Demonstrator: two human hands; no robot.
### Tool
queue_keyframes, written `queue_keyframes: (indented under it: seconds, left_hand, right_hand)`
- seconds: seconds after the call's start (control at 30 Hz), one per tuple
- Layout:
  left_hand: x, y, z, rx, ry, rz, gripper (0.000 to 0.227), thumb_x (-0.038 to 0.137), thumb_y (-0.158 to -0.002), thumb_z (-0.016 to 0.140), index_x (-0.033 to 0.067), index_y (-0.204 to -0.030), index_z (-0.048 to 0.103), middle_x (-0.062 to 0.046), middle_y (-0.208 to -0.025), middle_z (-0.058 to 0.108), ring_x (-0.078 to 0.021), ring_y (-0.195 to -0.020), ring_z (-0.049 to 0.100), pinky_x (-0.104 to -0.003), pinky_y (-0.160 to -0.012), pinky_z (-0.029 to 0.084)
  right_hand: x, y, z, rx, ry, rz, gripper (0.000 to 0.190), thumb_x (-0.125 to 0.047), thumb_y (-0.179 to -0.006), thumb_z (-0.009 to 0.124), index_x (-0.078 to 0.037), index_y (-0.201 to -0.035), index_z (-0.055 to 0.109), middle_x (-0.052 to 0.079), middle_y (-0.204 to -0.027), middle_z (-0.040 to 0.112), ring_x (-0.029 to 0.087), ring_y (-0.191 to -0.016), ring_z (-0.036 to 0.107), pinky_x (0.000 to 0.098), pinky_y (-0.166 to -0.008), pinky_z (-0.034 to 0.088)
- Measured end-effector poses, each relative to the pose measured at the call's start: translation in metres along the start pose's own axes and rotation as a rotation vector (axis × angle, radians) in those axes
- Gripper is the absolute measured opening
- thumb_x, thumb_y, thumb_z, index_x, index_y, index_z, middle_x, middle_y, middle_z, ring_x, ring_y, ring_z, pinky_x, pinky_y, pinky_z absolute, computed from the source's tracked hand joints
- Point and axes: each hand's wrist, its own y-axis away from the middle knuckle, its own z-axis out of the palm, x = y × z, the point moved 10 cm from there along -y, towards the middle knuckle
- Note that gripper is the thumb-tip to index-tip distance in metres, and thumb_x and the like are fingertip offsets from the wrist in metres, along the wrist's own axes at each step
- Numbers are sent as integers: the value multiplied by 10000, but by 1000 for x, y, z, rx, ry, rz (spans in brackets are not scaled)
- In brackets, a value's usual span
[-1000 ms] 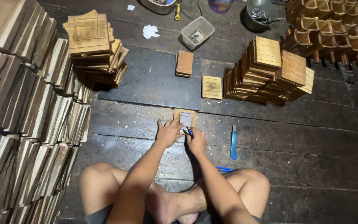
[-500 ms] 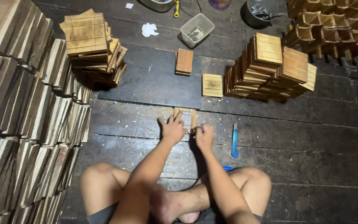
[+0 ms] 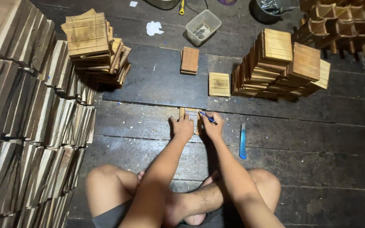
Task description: The person is marking small wooden blocks with a pen and organizing them into stacks while sitting on the floor.
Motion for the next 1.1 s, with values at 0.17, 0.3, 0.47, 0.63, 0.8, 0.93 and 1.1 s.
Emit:
queue_keyframes:
  seconds: [0.17, 0.3, 0.47, 0.63, 0.8, 0.93, 1.1]
  left_hand:
    - [2, -2, -4, 3, -21, -16, 423, 195, -1087, 329, 255, -1376, 632, -55, -1594, 467, -272, -1433, 433, -774, -1077, 172]
    - [1, -1, -9, -18, -1, -27, 425, 207, -1109, 311, 250, -1390, 626, -55, -1599, 471, -267, -1453, 419, -757, -1105, 163]
    - [-1, -3, -1, -51, -5, -26, 435, 194, -1100, 309, 268, -1400, 615, -52, -1610, 453, -271, -1487, 373, -771, -1092, 161]
    - [1, -1, -7, -90, -13, -32, 439, 170, -1095, 313, 252, -1405, 614, -55, -1610, 461, -276, -1476, 390, -750, -1103, 167]
    - [-1, -13, 6, -75, -17, -17, 419, 165, -1081, 358, 270, -1379, 633, -64, -1604, 467, -303, -1468, 394, -776, -1075, 184]
    - [2, -3, -15, -117, 1, -36, 428, 154, -1084, 344, 258, -1399, 615, -73, -1617, 446, -305, -1472, 389, -780, -1073, 187]
    - [3, 1, -14, -161, 30, -34, 427, 131, -1079, 354, 219, -1388, 634, -100, -1622, 438, -337, -1445, 431, -788, -1038, 245]
  right_hand:
    - [3, -6, 18, -42, 15, 24, 156, -64, -824, 792, 5, -790, 656, 209, -913, 734, 411, -913, 707, 455, -806, 540]
    - [9, -5, 20, -33, 57, -3, 178, -70, -826, 806, -28, -764, 645, 178, -836, 720, 368, -868, 720, 412, -768, 549]
    - [28, 13, 18, -81, 32, 61, 174, -68, -837, 785, -20, -775, 629, 187, -819, 720, 380, -862, 718, 437, -774, 540]
    - [16, 51, 3, -172, 56, 65, 192, -71, -826, 744, -48, -730, 579, 188, -727, 654, 362, -737, 670, 418, -720, 525]
    - [8, 82, -5, -275, 73, 48, 213, -61, -757, 770, -51, -718, 561, 183, -737, 686, 390, -759, 708, 431, -691, 528]
    - [29, 44, -3, -197, 25, 120, 175, -62, -793, 730, -23, -754, 564, 227, -733, 667, 426, -770, 681, 448, -723, 515]
    - [8, -3, 23, -121, 23, -134, 209, -61, -836, 744, -56, -731, 562, 197, -719, 614, 404, -743, 652, 410, -715, 529]
